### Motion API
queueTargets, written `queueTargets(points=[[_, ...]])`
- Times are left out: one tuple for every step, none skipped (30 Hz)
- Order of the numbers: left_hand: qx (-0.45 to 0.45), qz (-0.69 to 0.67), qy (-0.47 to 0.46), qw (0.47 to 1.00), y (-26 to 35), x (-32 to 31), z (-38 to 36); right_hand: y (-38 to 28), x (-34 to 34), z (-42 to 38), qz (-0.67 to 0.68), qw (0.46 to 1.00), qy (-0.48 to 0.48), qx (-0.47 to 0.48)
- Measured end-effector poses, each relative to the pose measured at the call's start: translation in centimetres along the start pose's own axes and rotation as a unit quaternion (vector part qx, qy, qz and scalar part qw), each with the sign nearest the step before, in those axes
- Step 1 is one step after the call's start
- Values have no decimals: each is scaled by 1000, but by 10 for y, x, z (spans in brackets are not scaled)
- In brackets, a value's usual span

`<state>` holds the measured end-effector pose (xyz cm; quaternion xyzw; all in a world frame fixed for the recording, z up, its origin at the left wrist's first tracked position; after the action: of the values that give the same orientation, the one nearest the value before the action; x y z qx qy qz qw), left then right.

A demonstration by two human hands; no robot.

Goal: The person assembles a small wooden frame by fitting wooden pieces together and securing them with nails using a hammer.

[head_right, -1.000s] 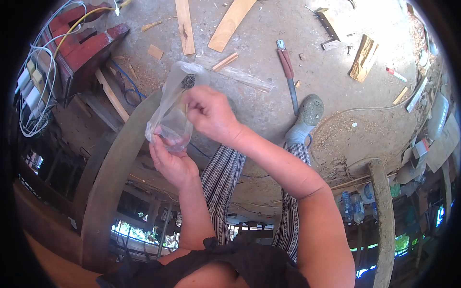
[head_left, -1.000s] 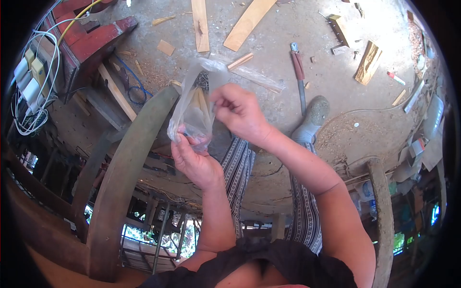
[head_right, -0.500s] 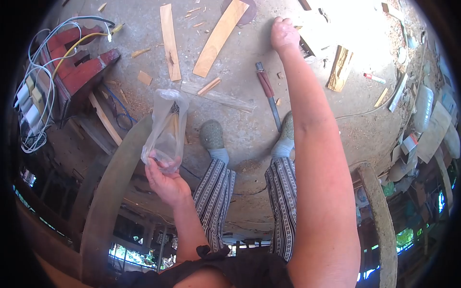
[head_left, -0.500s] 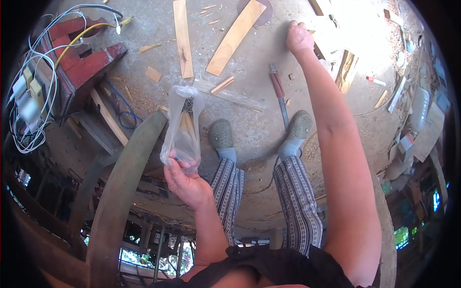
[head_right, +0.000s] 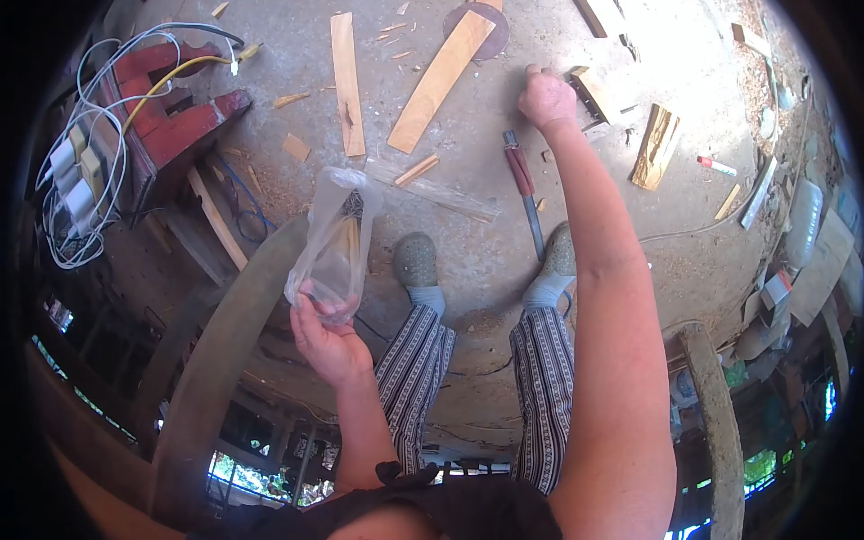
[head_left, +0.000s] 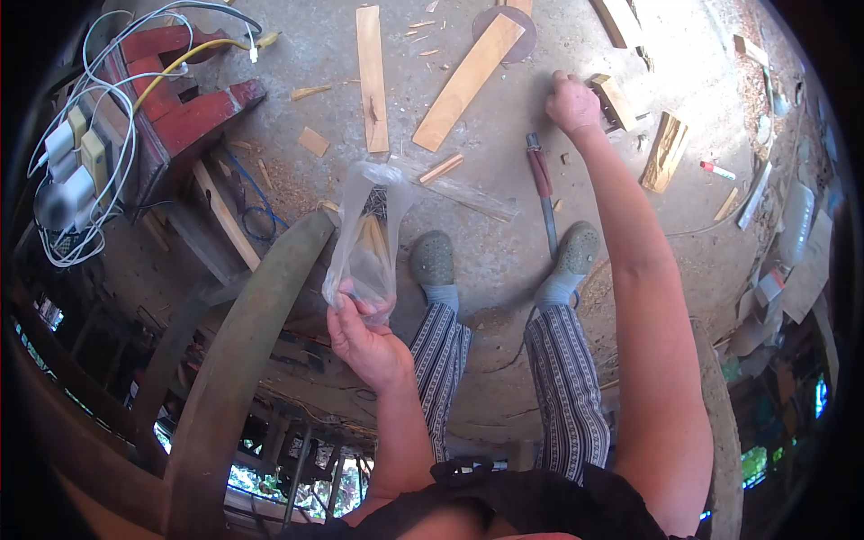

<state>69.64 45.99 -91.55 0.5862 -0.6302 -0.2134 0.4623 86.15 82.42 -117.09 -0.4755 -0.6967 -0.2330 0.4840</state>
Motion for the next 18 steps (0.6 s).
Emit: queueTargets(points=[[-5,0,6,1000,1,1,0,-4,-4,-10,-2,1000,-1,0],[-5,0,7,1000,0,4,1,-11,-3,-19,62,998,18,3],[-1,10,-13,1000,-3,6,3,-19,-1,-29,127,991,37,7],[3,22,-32,999,-5,5,4,-28,4,-38,211,977,23,-10],[3,23,-29,999,-4,7,3,-40,8,-49,293,956,9,-27],[-2,10,-26,1000,-3,5,3,-62,14,-62,410,912,-4,-15],[-7,-2,-23,1000,-2,4,3,-87,22,-78,521,853,-18,-4],[-8,2,-20,1000,-2,6,4,-119,40,-98,602,797,-43,12],[-8,7,-18,1000,-2,7,4,-149,61,-118,676,733,-66,27],[-9,9,-18,1000,-2,6,4,-176,73,-139,681,723,-97,56],[-7,8,-20,1000,-2,2,3,-195,81,-153,684,713,-126,86],[-10,2,-6,1000,0,0,1,-198,82,-155,682,715,-125,86],[-14,-2,9,1000,3,1,1,-207,82,-160,638,749,-128,130],[-13,-2,8,1000,2,3,1,-214,82,-166,591,777,-131,173],[-12,-4,-2,1000,1,5,3,-190,85,-152,537,830,-39,145],[-10,-6,-13,1000,-1,8,5,-156,88,-134,475,871,52,116],[-6,-7,-13,1000,-4,12,7,-116,90,-116,387,909,134,80],[-7,1,-26,1000,-6,14,8,-73,89,-99,286,936,204,33]])
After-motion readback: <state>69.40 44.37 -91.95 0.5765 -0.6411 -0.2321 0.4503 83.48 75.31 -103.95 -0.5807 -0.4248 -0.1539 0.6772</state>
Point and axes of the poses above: each hand's wrist, its own z-axis towards the middle knuckle, its own x-axis out of the back of the hand, y = z × x, the point moved 10 cm from there along z, towards the middle knuckle, and after that the axes turned 6 degrees about y, right-handed, at the moved point
